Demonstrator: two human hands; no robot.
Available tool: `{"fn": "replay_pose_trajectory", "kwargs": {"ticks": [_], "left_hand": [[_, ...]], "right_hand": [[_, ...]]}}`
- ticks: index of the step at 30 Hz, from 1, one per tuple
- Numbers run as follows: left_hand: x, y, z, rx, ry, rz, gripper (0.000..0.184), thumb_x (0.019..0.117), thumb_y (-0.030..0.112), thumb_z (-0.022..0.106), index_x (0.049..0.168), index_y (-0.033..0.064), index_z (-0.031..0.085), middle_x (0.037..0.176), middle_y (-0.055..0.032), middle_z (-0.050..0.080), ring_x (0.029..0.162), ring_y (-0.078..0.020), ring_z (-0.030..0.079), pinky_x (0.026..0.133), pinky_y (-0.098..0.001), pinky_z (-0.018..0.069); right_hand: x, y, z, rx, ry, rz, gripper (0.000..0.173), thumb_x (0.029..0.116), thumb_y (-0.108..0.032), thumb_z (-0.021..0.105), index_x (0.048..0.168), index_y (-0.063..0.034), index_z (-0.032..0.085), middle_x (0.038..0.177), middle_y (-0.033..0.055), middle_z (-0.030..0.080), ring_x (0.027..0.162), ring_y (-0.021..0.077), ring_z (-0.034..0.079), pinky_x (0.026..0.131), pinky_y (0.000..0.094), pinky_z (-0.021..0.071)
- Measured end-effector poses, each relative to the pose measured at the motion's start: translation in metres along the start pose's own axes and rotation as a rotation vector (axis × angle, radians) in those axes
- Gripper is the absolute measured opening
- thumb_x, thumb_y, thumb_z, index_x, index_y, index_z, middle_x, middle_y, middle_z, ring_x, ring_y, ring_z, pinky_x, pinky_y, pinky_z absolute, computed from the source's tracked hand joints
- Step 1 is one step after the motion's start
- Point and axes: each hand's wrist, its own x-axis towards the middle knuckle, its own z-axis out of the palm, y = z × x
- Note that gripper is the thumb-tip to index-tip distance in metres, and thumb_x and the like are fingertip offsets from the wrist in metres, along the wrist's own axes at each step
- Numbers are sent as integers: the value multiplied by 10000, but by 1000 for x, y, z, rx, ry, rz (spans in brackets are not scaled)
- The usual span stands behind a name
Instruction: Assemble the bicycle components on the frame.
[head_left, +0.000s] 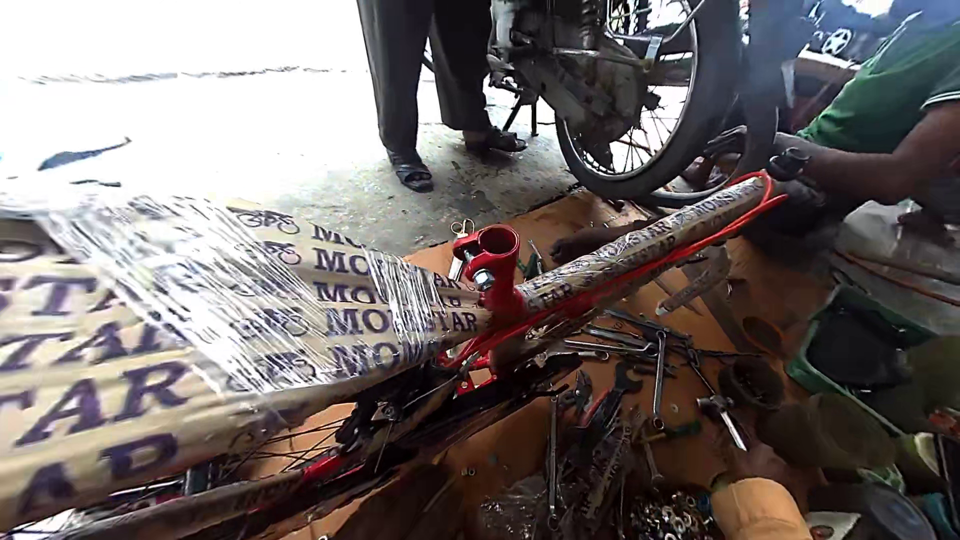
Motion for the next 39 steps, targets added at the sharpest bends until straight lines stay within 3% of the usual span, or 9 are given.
{"fn": "replay_pose_trajectory", "kwargs": {"ticks": [2, 5, 7, 10, 17, 25, 29, 34, 39], "left_hand": [[40, 2, 23, 39, -54, 32, 383, 1024, 256, 586, 1376, 109, 626, 1408, -134, 628, 1294, -321, 608, 1050, -470, 518], [73, -1, 55, 212, -59, -34, 577, 945, 334, 616, 1448, 59, 560, 1448, -134, 596, 1313, -309, 594, 1047, -476, 515], [84, -1, 64, 330, -69, -65, 592, 891, 333, 680, 1404, 47, 602, 1322, -135, 678, 1175, -315, 676, 941, -483, 560], [95, 0, 68, 302, -108, -60, 430, 850, 240, 767, 1251, 99, 705, 1010, -109, 731, 918, -327, 711, 772, -495, 581], [78, -17, 56, 178, -205, -55, 287, 919, 246, 692, 1184, 140, 716, 1069, -88, 720, 975, -284, 720, 796, -461, 615], [74, -23, 50, 107, -295, -91, 290, 922, 187, 696, 1205, 123, 697, 1309, -76, 690, 1122, -290, 706, 864, -489, 608], [73, -22, 51, 117, -260, -66, 279, 914, 196, 701, 1185, 128, 705, 1174, -78, 732, 1061, -284, 724, 832, -477, 617], [76, -22, 51, 120, -257, -80, 266, 902, 181, 712, 1160, 118, 709, 1059, -83, 746, 1004, -298, 731, 789, -479, 620], [81, -20, 45, 126, -324, -118, 273, 916, 195, 712, 1179, 124, 693, 1043, -97, 736, 1006, -307, 726, 779, -489, 617]], "right_hand": [[-13, -12, -32, 47, -58, -34, 381, 961, -273, 664, 1233, -7, 689, 1236, 291, 663, 1178, 457, 629, 989, 654, 474], [-59, -31, -52, 435, -156, -215, 336, 1000, -201, 628, 1280, -16, 626, 1006, 219, 693, 810, 345, 688, 739, 552, 572], [-109, -47, -47, 653, -322, -347, 460, 1039, -214, 555, 1456, -37, 477, 961, 178, 671, 720, 278, 677, 652, 484, 596], [-150, -69, -19, 856, -493, -396, 364, 1039, -181, 547, 1361, -10, 552, 753, 69, 605, 544, 155, 557, 484, 340, 501], [-188, -134, -13, 1054, -442, -640, 492, 1033, -176, 524, 1495, -14, 475, 865, 69, 668, 570, 136, 574, 487, 291, 507], [-202, -174, -80, 890, -936, -770, 567, 987, -119, 480, 1545, -54, 400, 959, 30, 657, 608, 90, 576, 518, 239, 507], [-203, -175, -87, 1040, -977, -588, 513, 997, -114, 456, 1505, -44, 446, 874, 41, 629, 575, 94, 560, 511, 241, 506], [-212, -177, -82, 1002, -998, -637, 551, 997, -124, 462, 1541, -52, 405, 952, 59, 646, 581, 106, 567, 505, 248, 509], [-214, -178, -81, 1115, -903, -562, 498, 1009, -84, 447, 1505, -30, 454, 862, 69, 641, 539, 103, 552, 475, 240, 495]]}}
